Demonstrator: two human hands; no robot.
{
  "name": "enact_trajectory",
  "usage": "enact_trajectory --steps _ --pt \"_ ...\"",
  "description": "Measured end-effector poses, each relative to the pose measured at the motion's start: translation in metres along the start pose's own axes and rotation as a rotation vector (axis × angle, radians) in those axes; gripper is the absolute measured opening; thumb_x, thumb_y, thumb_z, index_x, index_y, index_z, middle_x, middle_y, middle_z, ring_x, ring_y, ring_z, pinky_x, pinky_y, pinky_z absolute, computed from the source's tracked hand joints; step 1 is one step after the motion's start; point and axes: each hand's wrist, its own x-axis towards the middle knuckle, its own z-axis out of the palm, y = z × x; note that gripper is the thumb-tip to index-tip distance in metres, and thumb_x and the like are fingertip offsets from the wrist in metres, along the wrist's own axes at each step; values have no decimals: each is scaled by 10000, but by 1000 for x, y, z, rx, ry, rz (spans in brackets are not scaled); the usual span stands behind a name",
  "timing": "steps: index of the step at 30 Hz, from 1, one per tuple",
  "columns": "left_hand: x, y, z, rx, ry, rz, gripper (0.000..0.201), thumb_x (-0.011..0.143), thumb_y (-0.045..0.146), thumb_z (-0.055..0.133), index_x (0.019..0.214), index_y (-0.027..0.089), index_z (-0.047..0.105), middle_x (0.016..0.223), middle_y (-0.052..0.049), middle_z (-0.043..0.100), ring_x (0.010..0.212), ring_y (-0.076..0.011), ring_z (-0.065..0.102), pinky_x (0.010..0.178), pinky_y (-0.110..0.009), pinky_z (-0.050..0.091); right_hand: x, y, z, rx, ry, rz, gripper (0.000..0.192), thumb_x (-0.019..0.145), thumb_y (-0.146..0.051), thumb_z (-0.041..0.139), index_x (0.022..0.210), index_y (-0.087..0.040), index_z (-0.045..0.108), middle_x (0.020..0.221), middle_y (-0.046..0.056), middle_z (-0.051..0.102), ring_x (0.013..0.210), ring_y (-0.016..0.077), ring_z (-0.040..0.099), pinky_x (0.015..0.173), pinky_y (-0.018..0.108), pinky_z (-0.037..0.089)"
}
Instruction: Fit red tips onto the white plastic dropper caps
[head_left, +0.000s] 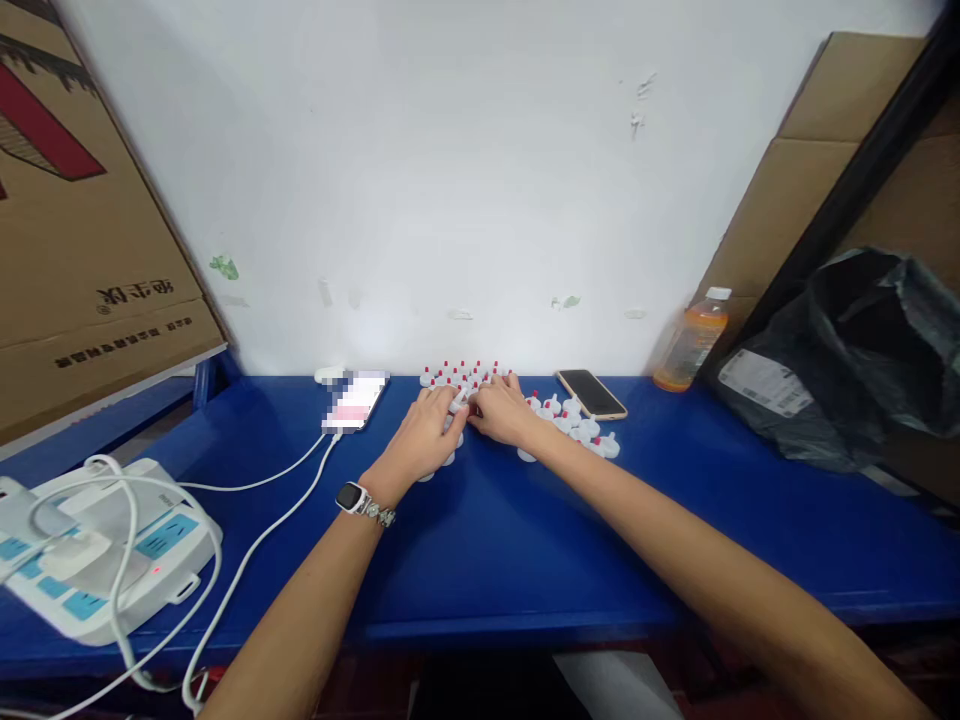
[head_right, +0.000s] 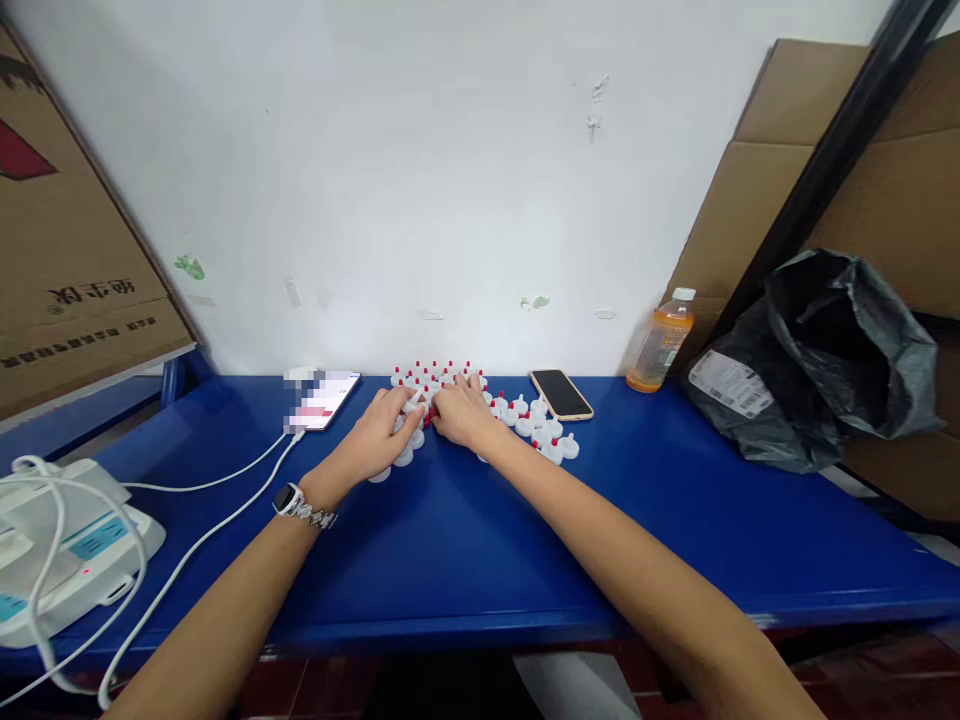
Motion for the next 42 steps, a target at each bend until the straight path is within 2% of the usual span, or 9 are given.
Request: enact_trajectory --steps 4,7,12,19,25,31,35,37,42 --pt "-1 4 -1 10 -12 6 290 1008 379 359 1127 181 535 1073 -98 607 1036 -257 516 931 -438 456 -7 8 -2 177 108 31 129 849 -228 597 812 -161 701 886 106 723 988 270 571 943 427 330" --pt "-3 13 -3 45 -29 23 285 1013 365 343 1112 186 541 1061 -97 610 1016 -255 518 905 -430 457 -20 19 -9 640 226 98 83 817 -240 637 827 -168 677 846 57 724 822 189 619 806 329 424" --pt "-5 31 -5 108 -22 84 260 999 311 365 1156 178 524 1057 -97 604 1013 -258 519 904 -438 450 -43 23 -21 1309 286 138 291 747 -442 751 819 -168 685 761 38 722 676 149 624 632 268 444" --pt "-8 40 -6 78 -53 177 251 1018 311 338 1123 167 516 1060 -100 598 1014 -251 532 918 -444 465 -55 13 -27 1422 238 152 325 712 -479 790 762 -169 704 719 23 696 653 129 577 640 272 440" --pt "-10 40 1 -57 -24 211 397 1042 365 309 1381 167 367 1233 -147 549 1155 -256 541 999 -451 472 -54 12 -24 1550 263 125 367 689 -488 813 693 -185 605 640 -17 624 585 103 510 609 258 411" --pt "-6 45 6 -124 -41 199 496 1036 400 325 1483 194 275 1377 -160 503 1276 -271 505 1071 -471 439 -60 21 -29 1507 198 73 356 734 -483 774 713 -191 572 638 -23 607 581 102 515 596 249 417" --pt "4 35 6 -83 65 96 689 996 482 426 1547 188 134 1400 -165 486 1291 -296 472 1083 -508 404 -44 50 -33 1256 331 116 261 804 -420 699 763 -184 596 682 2 651 611 121 564 592 244 432" --pt "7 27 3 -48 99 54 647 994 477 433 1528 191 205 1378 -146 505 1264 -286 478 1072 -497 403 -28 65 -32 1046 368 193 173 830 -335 655 778 -175 614 702 14 667 614 125 576 570 235 421" --pt "2 15 -6 19 75 16 372 1009 435 395 1284 218 522 1224 -90 576 1152 -270 508 979 -465 442 18 77 -18 550 150 164 63 801 -151 610 765 -157 661 722 32 697 648 127 601 598 219 412"
